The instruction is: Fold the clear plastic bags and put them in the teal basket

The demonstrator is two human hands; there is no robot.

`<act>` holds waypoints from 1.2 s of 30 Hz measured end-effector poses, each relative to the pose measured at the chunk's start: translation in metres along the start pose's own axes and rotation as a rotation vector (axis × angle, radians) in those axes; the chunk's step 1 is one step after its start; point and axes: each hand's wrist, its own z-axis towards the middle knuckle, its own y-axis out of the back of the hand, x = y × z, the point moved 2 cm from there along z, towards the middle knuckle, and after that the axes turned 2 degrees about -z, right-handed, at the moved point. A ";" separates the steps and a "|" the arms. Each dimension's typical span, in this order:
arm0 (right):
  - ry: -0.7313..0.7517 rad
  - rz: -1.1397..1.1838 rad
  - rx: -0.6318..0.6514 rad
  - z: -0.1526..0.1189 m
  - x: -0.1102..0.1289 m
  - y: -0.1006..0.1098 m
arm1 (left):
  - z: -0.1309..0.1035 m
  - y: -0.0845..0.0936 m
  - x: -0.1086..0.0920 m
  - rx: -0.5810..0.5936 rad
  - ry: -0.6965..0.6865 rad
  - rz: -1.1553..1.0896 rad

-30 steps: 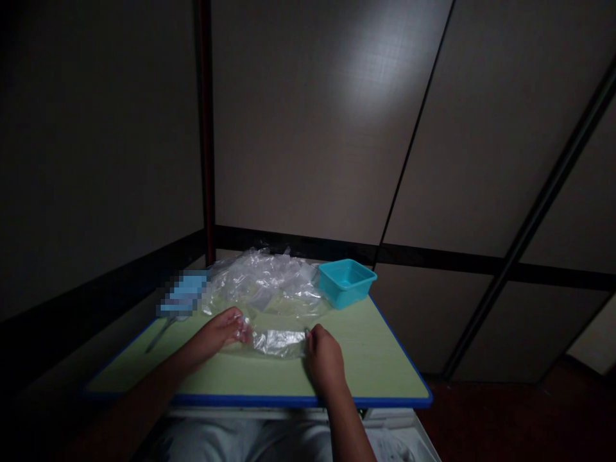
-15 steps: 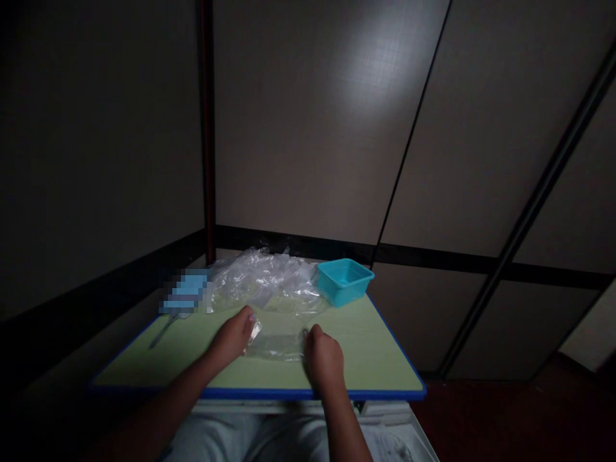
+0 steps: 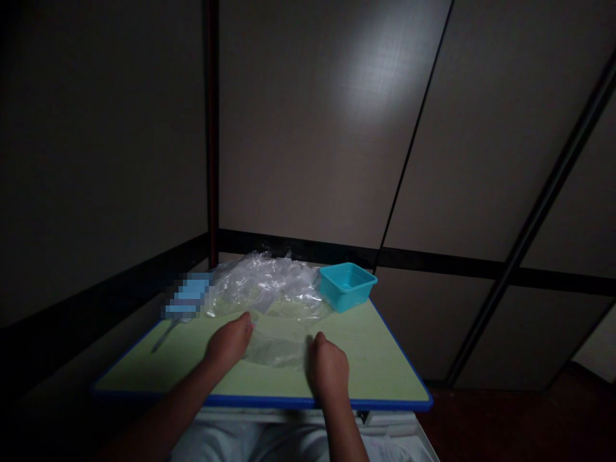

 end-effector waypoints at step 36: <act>0.329 0.179 0.098 -0.019 0.063 0.012 | -0.041 -0.023 -0.044 0.237 -0.461 -0.023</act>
